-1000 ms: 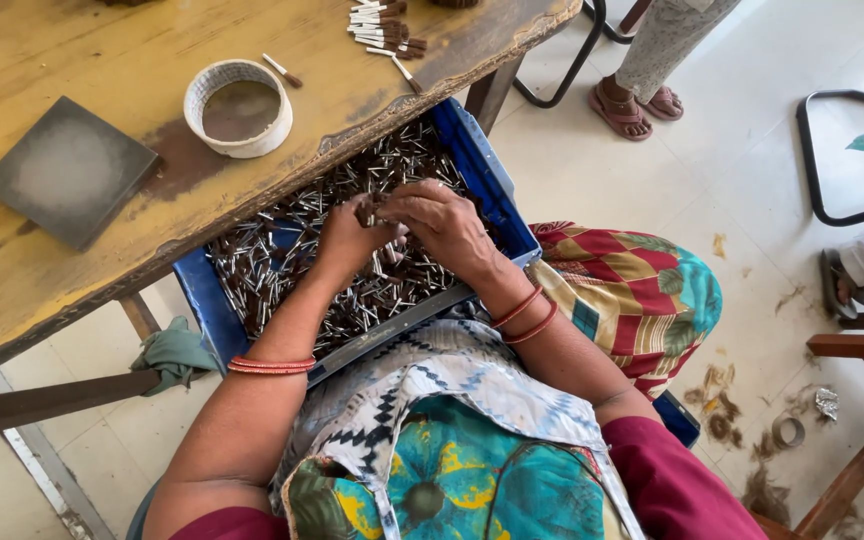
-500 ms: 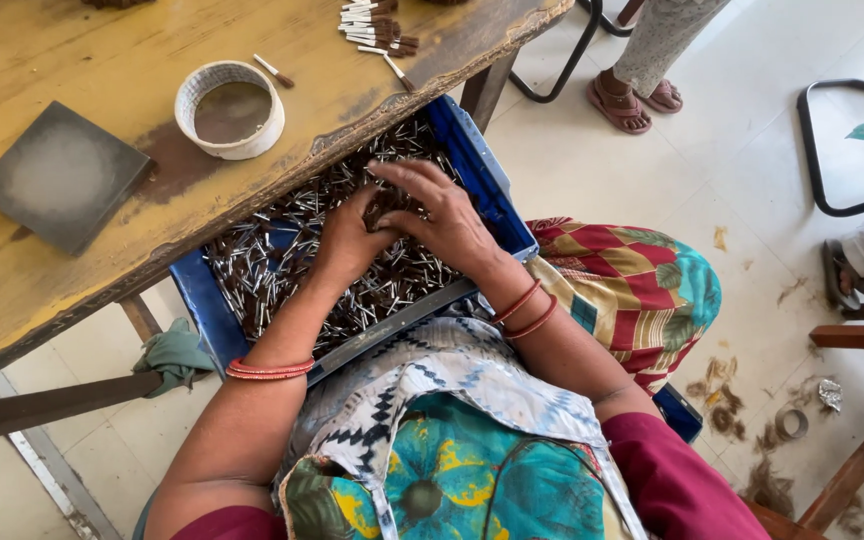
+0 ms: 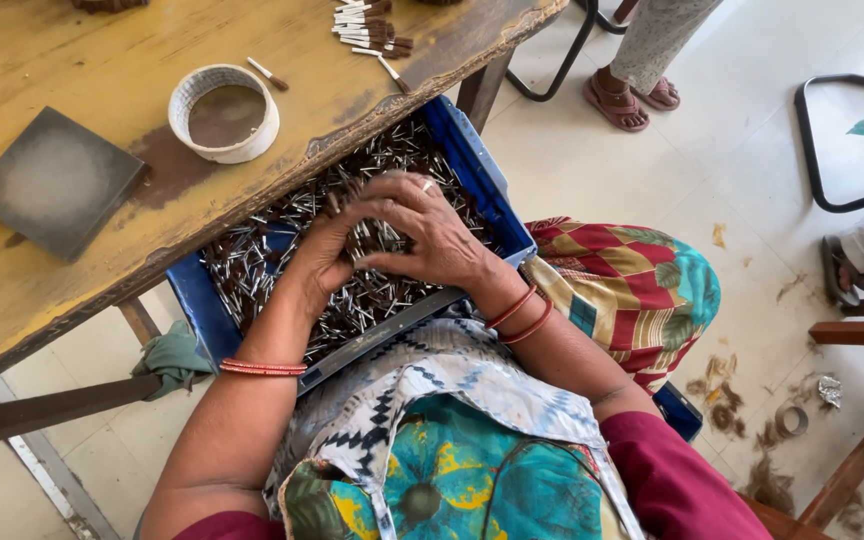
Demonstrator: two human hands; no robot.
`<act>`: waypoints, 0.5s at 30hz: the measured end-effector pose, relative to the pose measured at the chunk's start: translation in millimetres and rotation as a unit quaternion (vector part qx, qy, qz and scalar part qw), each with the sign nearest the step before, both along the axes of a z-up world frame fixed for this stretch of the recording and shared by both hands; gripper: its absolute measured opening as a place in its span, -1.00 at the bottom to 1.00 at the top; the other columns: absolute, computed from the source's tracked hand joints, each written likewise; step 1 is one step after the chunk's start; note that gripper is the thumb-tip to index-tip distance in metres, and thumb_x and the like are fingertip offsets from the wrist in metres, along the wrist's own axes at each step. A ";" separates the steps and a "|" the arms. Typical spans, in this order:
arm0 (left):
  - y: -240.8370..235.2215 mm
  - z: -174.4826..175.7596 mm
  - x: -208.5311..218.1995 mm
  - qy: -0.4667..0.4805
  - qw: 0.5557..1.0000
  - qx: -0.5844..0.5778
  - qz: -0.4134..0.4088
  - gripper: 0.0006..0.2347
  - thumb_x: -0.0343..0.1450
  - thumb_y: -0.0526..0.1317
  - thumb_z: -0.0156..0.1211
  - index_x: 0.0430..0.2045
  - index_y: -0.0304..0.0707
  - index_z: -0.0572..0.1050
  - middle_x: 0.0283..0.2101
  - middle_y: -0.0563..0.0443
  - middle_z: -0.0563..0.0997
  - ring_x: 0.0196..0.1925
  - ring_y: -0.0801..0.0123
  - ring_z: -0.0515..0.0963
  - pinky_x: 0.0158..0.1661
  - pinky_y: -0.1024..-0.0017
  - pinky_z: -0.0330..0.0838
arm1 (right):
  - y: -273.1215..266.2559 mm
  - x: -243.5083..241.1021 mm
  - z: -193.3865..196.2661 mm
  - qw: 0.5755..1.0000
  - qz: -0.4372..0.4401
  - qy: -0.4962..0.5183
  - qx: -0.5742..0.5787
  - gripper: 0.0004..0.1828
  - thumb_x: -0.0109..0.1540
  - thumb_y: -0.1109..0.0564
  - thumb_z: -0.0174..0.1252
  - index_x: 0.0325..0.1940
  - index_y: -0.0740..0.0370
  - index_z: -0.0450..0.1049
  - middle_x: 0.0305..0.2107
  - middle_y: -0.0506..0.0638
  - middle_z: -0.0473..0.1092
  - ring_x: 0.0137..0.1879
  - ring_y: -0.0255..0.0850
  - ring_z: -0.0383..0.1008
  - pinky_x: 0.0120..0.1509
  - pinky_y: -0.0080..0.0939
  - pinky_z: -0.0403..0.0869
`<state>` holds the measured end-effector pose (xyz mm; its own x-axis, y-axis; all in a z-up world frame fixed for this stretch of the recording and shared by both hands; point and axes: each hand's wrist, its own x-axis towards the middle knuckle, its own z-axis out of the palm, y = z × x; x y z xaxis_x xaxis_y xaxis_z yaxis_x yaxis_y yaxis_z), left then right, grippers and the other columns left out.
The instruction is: The person sits at a workbench assembling brushes. They grab handfuls of metal ferrules from a blue tray, pack brown bristle material into a round white brush base, press and shape the bristles by hand, and set finished brush heads on the table.
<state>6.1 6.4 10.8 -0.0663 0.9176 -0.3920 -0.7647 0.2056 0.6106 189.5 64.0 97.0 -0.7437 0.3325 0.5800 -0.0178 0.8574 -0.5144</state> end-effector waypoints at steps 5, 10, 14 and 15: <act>-2.9 0.9 8.2 0.109 0.979 0.016 -0.173 -0.62 0.27 -0.36 0.33 -0.01 -0.23 0.49 -0.05 0.01 0.65 -0.03 0.37 0.67 -0.07 0.36 0.58 | -0.8 -1.5 -18.1 0.994 0.007 -0.101 -0.037 0.00 0.13 -0.09 0.41 0.56 0.14 0.12 0.41 0.24 0.15 0.53 0.20 0.16 0.60 0.11 0.18; 3.5 -13.0 1.8 0.376 0.919 -0.006 -0.116 -0.71 0.32 -0.38 0.30 -0.07 -0.32 0.52 -0.15 -0.04 0.67 -0.18 0.39 0.65 -0.17 0.36 0.57 | 4.4 -2.3 -14.0 0.994 0.009 -0.103 -0.027 -0.16 0.18 -0.05 0.39 0.45 0.18 0.22 0.30 0.20 0.27 0.42 0.17 0.27 0.50 0.10 0.27; 6.4 -28.1 3.5 0.462 0.883 -0.007 -0.083 -0.76 0.31 -0.36 0.38 -0.17 -0.30 0.58 -0.20 -0.01 0.70 -0.20 0.44 0.66 -0.19 0.46 0.57 | 8.9 1.4 -24.9 0.998 -0.009 -0.057 -0.019 -0.61 0.25 0.18 0.27 0.17 0.18 0.50 0.08 0.10 0.45 0.24 0.06 0.46 0.35 0.02 0.44; 10.6 -44.8 -3.2 0.462 0.883 -0.006 -0.085 -0.76 0.31 -0.36 0.38 -0.17 -0.30 0.58 -0.20 -0.01 0.70 -0.20 0.44 0.66 -0.19 0.46 0.57 | 9.7 1.5 -28.3 0.998 -0.010 -0.056 -0.019 -0.61 0.25 0.18 0.27 0.17 0.18 0.50 0.08 0.10 0.45 0.24 0.06 0.46 0.35 0.02 0.44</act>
<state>2.9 17.0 -34.0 -0.2254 0.9410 -0.2523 0.1013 0.2802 0.9546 191.0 73.7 68.7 -0.7963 0.3691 0.4793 0.0597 0.8364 -0.5449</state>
